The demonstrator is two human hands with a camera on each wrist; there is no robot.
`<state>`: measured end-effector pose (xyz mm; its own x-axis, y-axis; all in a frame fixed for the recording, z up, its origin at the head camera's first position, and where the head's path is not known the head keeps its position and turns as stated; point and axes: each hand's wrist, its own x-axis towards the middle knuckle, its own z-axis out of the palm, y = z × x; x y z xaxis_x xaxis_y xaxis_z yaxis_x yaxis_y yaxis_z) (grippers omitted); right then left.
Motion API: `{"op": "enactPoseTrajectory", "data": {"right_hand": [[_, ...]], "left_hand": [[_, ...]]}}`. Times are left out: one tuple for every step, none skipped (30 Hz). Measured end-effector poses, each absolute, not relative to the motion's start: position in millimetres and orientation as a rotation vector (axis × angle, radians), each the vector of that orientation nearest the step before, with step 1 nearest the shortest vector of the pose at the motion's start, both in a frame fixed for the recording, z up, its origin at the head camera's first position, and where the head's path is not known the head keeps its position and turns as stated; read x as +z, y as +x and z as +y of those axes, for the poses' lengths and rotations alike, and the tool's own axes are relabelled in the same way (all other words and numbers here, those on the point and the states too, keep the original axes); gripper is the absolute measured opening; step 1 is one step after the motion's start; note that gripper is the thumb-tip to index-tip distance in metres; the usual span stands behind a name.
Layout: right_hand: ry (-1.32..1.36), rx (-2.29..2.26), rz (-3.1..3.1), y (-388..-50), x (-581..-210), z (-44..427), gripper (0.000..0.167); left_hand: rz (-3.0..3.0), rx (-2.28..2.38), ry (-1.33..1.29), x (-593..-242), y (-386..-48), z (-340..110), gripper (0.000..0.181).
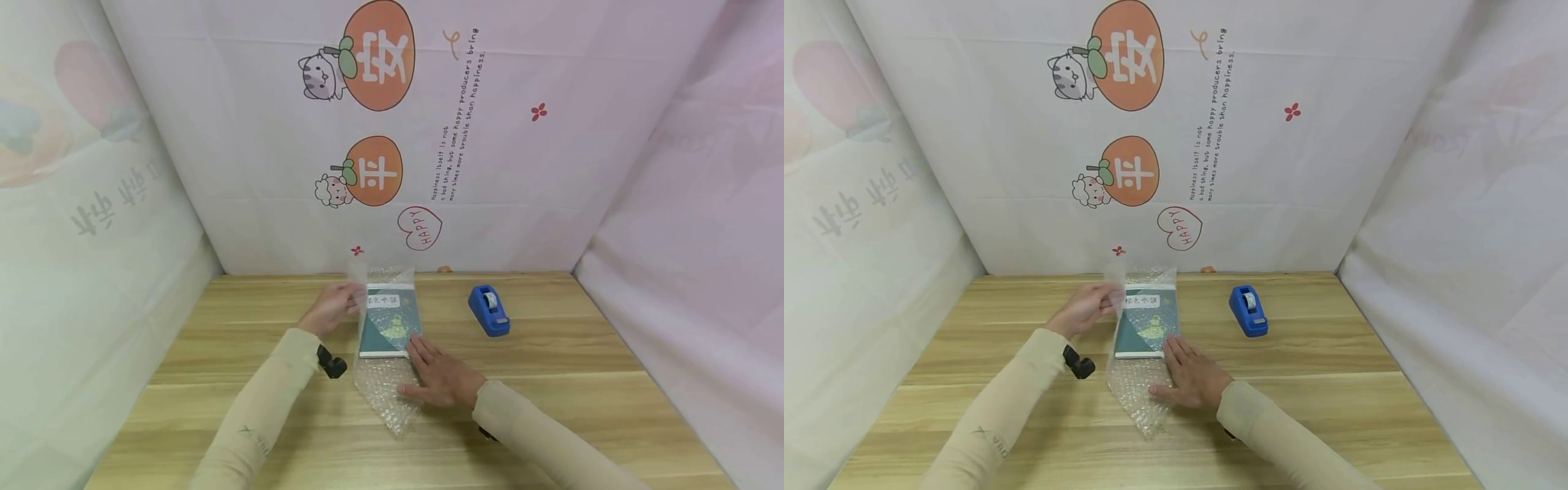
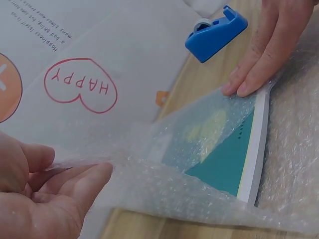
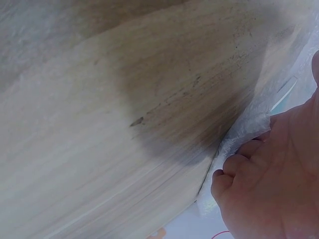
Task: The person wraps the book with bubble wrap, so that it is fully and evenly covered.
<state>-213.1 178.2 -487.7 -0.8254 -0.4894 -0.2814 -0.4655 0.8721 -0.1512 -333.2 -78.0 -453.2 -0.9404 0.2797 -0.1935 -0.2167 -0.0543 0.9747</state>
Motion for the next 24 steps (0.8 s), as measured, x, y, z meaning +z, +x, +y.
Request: {"op": "enactPoseTrajectory", "data": {"right_hand": [[-0.709,-0.106,2.729,-213.2,-487.6,178.0,0.1],[-0.704,-0.102,2.728,-213.3,-487.7,177.9,0.1],[-0.702,-0.097,2.728,-213.5,-487.9,177.8,0.1],[-0.701,-0.09,2.728,-213.6,-488.1,177.7,0.1],[-0.699,-0.085,2.729,-213.7,-488.4,177.6,0.101],[-0.697,-0.08,2.728,-213.9,-488.6,177.5,0.101],[-0.696,-0.077,2.729,-214.0,-488.8,177.4,0.101],[-0.695,-0.076,2.729,-214.1,-488.9,177.3,0.101],[-0.694,-0.075,2.728,-214.2,-489.0,177.3,0.101],[-0.693,-0.075,2.728,-214.4,-489.2,177.4,0.101],[-0.692,-0.079,2.727,-214.5,-489.0,177.5,0.101],[-0.692,-0.082,2.726,-214.5,-489.1,177.7,0.101],[-0.691,-0.087,2.726,-214.6,-489.2,177.8,0.101],[-0.691,-0.09,2.725,-214.6,-489.1,178.0,0.101],[-0.691,-0.093,2.723,-214.7,-489.2,178.1,0.1],[-0.691,-0.095,2.722,-214.8,-489.1,178.3,0.1],[-0.691,-0.1,2.722,-214.8,-489.0,178.4,0.101],[-0.692,-0.103,2.721,-215.0,-489.1,178.6,0.101],[-0.693,-0.103,2.721,-215.1,-489.0,178.7,0.101],[-0.695,-0.102,2.72,-215.1,-488.8,178.7,0.101],[-0.696,-0.1,2.721,-215.2,-488.7,178.8,0.101],[-0.697,-0.098,2.721,-215.3,-488.6,178.8,0.101],[-0.699,-0.096,2.722,-215.4,-488.5,178.8,0.101],[-0.701,-0.093,2.724,-215.4,-488.4,178.7,0.101]], "left_hand": [[1.901,2.057,0.062,-453.1,-333.0,-75.7,0.043],[1.914,2.048,0.064,-453.0,-332.9,-73.3,0.043],[1.92,2.045,0.065,-453.2,-333.0,-71.2,0.043],[1.929,2.041,0.068,-453.5,-333.1,-69.1,0.043],[1.937,2.038,0.069,-454.1,-333.4,-66.9,0.042],[1.952,2.027,0.073,-454.7,-333.7,-64.9,0.042],[1.973,2.014,0.078,-455.5,-333.8,-62.9,0.042],[1.99,2.0,0.08,-456.3,-334.1,-61.0,0.041],[2.008,1.987,0.077,-457.2,-334.3,-59.2,0.041],[2.023,1.975,0.076,-458.1,-334.6,-57.1,0.041],[2.026,1.967,0.073,-458.9,-334.9,-55.3,0.04],[2.03,1.962,0.075,-459.6,-334.8,-53.5,0.04],[2.03,1.961,0.078,-460.5,-334.5,-51.8,0.04],[2.023,1.963,0.08,-461.5,-334.4,-50.4,0.041],[2.015,1.969,0.087,-462.6,-333.9,-48.9,0.041],[2.023,1.973,0.109,-463.7,-333.3,-48.0,0.041],[2.033,1.975,0.121,-465.2,-332.9,-46.4,0.042],[2.04,1.975,0.126,-466.5,-332.8,-45.1,0.042],[2.049,1.972,0.131,-467.9,-332.9,-44.2,0.042],[2.057,1.966,0.13,-469.1,-333.0,-43.0,0.041],[2.062,1.963,0.127,-470.1,-333.2,-42.0,0.041],[2.073,1.957,0.119,-471.0,-333.4,-40.8,0.04],[2.068,1.954,0.099,-472.4,-333.8,-39.2,0.04],[2.073,1.948,0.09,-473.2,-333.8,-38.2,0.04]]}}
